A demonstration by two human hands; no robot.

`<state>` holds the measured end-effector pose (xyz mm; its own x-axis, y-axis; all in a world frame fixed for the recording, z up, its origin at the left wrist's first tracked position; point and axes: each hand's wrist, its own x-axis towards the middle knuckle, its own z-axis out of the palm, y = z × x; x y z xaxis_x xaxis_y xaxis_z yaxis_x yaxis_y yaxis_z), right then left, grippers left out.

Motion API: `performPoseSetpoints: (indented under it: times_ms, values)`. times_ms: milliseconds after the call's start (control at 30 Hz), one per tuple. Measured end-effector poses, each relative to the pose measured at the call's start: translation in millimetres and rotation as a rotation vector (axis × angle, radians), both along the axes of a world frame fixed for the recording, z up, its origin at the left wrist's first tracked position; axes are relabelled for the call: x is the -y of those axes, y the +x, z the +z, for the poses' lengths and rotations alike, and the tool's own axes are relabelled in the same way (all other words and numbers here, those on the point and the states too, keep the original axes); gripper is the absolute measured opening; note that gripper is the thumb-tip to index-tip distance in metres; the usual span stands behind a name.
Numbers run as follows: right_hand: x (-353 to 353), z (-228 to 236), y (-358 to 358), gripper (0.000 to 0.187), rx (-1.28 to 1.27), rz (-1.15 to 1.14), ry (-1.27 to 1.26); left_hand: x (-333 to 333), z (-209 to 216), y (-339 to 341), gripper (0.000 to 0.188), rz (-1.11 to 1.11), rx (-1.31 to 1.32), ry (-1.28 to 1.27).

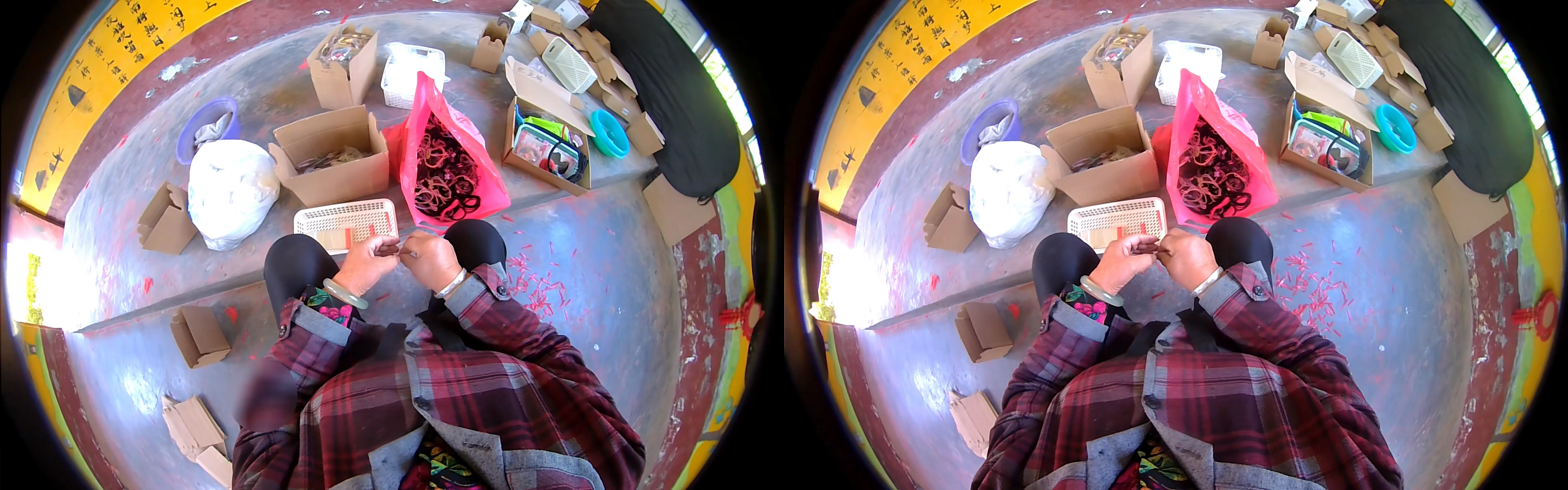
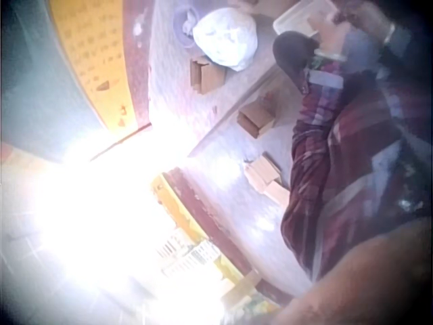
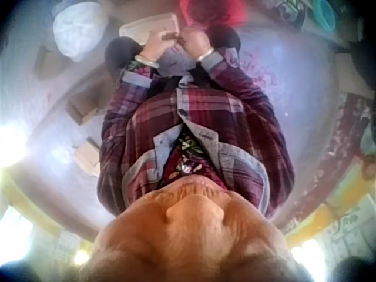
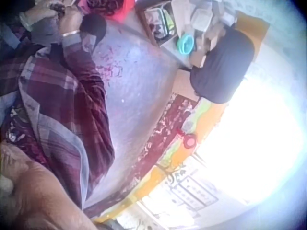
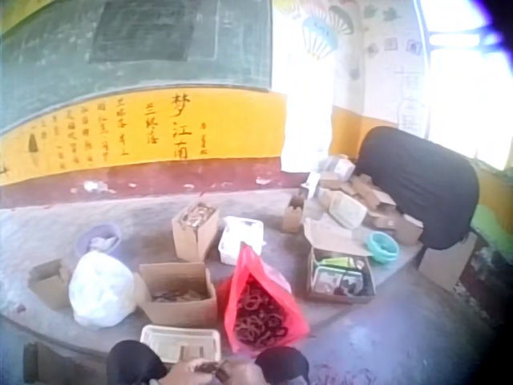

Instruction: The person sits on the floor and sorts small hair accessories, such as hair ties and clips, from a pink bag into a white basket. They handle the items one by one, inspecting them before placing them into the basket.

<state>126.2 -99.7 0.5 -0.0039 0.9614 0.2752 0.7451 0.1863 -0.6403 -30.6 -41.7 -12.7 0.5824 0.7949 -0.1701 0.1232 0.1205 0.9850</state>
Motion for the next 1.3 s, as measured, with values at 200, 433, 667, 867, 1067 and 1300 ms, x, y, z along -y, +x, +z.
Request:
performPoseSetpoints:
  times_ms: [200,433,667,867,1067,1300]
  values:
    - [-4,-3,7,0.008,-0.457,0.135,-0.111,-9,27,-6,0.024,-0.256,-0.461,0.221]
    - [-4,5,6,0.009,-0.581,0.198,-0.216,-6,23,-6,0.02,-0.277,-0.675,0.318]
    - [-3,7,9,0.01,-0.371,0.203,-0.157,-3,14,-6,0.018,-0.296,-0.582,0.519]
    - [-5,5,13,0.012,-0.372,0.25,-0.22,-1,13,-5,0.02,-0.316,-0.612,0.467]
    - [-2,2,9,0.014,-0.424,0.213,-0.207,1,13,-2,0.027,-0.285,-0.491,0.313]
    - [-2,11,14,0.022,-0.318,0.355,-0.177,-4,-11,-2,0.031,-0.334,-0.384,0.166]
